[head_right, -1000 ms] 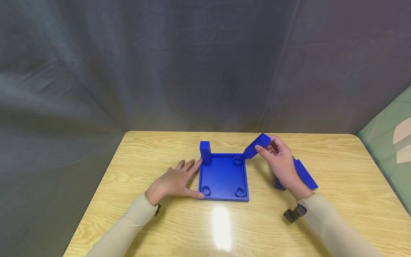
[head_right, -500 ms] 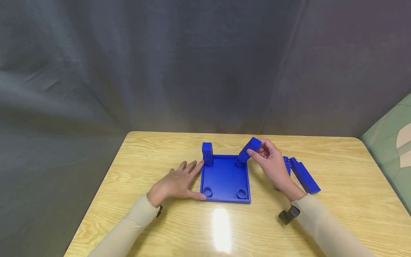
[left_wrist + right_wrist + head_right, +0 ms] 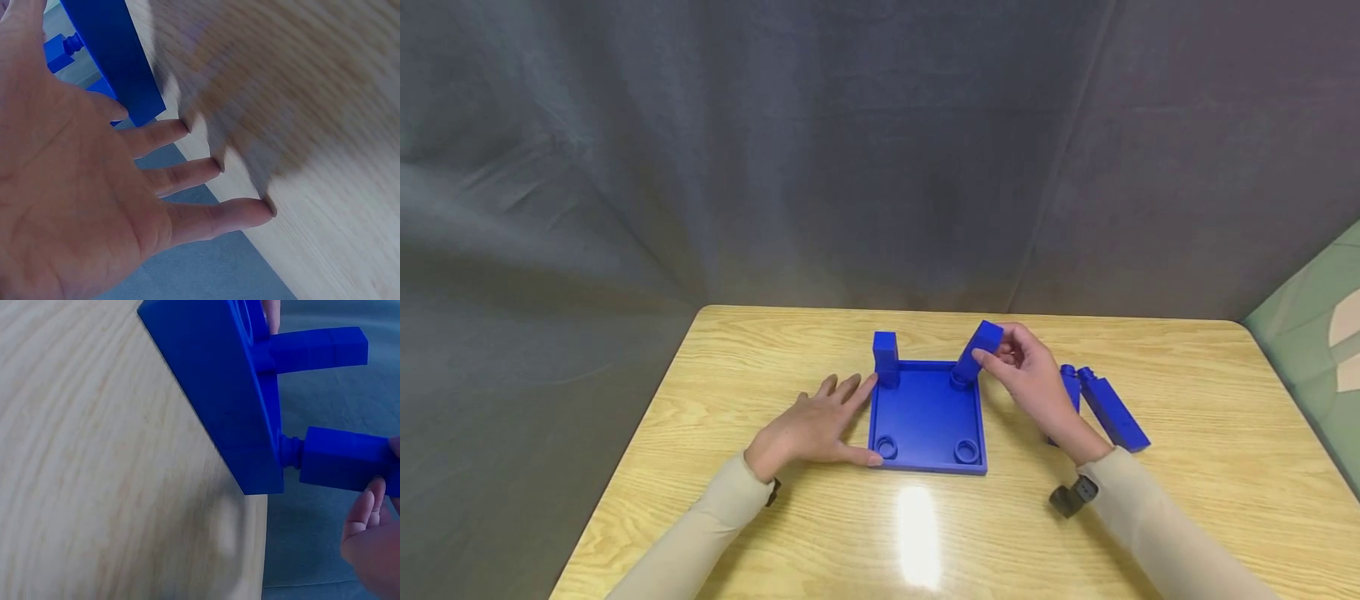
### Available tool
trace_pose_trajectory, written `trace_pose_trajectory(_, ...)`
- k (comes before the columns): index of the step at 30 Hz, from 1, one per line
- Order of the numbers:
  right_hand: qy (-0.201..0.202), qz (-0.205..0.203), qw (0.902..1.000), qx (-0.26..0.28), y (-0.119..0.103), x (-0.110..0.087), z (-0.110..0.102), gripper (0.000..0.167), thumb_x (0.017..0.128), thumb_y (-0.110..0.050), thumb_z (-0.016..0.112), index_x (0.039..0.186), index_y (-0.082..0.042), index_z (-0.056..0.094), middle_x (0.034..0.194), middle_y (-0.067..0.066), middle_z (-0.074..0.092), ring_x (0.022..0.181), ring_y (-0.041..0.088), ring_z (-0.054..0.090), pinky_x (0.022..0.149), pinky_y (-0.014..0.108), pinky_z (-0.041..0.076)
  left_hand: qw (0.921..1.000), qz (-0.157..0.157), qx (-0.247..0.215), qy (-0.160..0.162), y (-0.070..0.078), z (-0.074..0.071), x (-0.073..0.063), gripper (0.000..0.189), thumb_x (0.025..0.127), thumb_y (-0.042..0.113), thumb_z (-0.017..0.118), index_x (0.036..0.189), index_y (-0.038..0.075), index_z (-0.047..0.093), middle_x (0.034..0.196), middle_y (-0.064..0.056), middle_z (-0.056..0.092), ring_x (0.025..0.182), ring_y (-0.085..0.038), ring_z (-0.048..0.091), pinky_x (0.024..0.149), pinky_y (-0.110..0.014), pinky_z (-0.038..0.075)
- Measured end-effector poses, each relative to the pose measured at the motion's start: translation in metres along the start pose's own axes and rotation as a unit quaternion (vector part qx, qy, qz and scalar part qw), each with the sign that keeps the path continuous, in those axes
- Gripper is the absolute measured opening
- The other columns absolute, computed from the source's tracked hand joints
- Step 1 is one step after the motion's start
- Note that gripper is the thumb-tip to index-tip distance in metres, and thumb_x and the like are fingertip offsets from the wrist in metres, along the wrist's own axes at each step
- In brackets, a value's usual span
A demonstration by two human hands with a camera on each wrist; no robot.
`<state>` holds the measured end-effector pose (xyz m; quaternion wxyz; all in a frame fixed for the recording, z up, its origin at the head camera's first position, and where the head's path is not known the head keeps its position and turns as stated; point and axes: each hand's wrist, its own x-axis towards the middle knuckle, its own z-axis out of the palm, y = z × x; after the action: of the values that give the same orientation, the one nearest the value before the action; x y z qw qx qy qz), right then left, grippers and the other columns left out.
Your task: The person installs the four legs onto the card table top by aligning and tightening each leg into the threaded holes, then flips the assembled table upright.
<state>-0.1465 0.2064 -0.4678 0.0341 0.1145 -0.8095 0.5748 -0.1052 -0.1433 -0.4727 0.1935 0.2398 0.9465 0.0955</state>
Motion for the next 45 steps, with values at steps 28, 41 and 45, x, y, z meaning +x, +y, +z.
trace_pose_trajectory(28,-0.025,-0.055,0.9942,-0.089,-0.002,0.009,0.011,0.022,0.103,-0.009,0.079,0.120,0.000,0.069,0.100,0.011,0.062,0.091,0.015,0.063,0.075,0.017,0.049,0.9999,0.004,0.011,-0.001,-0.002,0.001,0.003,0.126,0.088,0.090,0.062,0.178,0.027,0.001,0.180,-0.016,0.017,0.158,-0.057,0.021,0.109,-0.084,0.034)
trace_pose_trajectory(41,-0.030,-0.062,0.9960,-0.057,0.001,0.009,0.014,0.040,0.097,-0.006,0.085,0.133,0.001,0.068,0.099,0.015,0.061,0.084,0.014,0.060,0.073,0.016,0.050,0.9999,0.004,0.011,0.006,-0.001,0.001,0.002,0.126,0.088,0.089,0.063,0.178,0.026,0.002,0.180,-0.016,0.019,0.158,-0.057,0.022,0.108,-0.085,0.034)
trace_pose_trajectory(45,-0.037,-0.047,0.9965,-0.059,0.002,0.009,0.014,0.044,0.097,-0.010,0.086,0.135,0.000,0.067,0.098,0.013,0.060,0.082,0.016,0.058,0.070,0.019,0.049,0.9999,0.002,0.012,0.002,-0.001,0.002,0.002,0.125,0.088,0.090,0.062,0.178,0.027,0.001,0.180,-0.015,0.017,0.158,-0.057,0.020,0.109,-0.085,0.033)
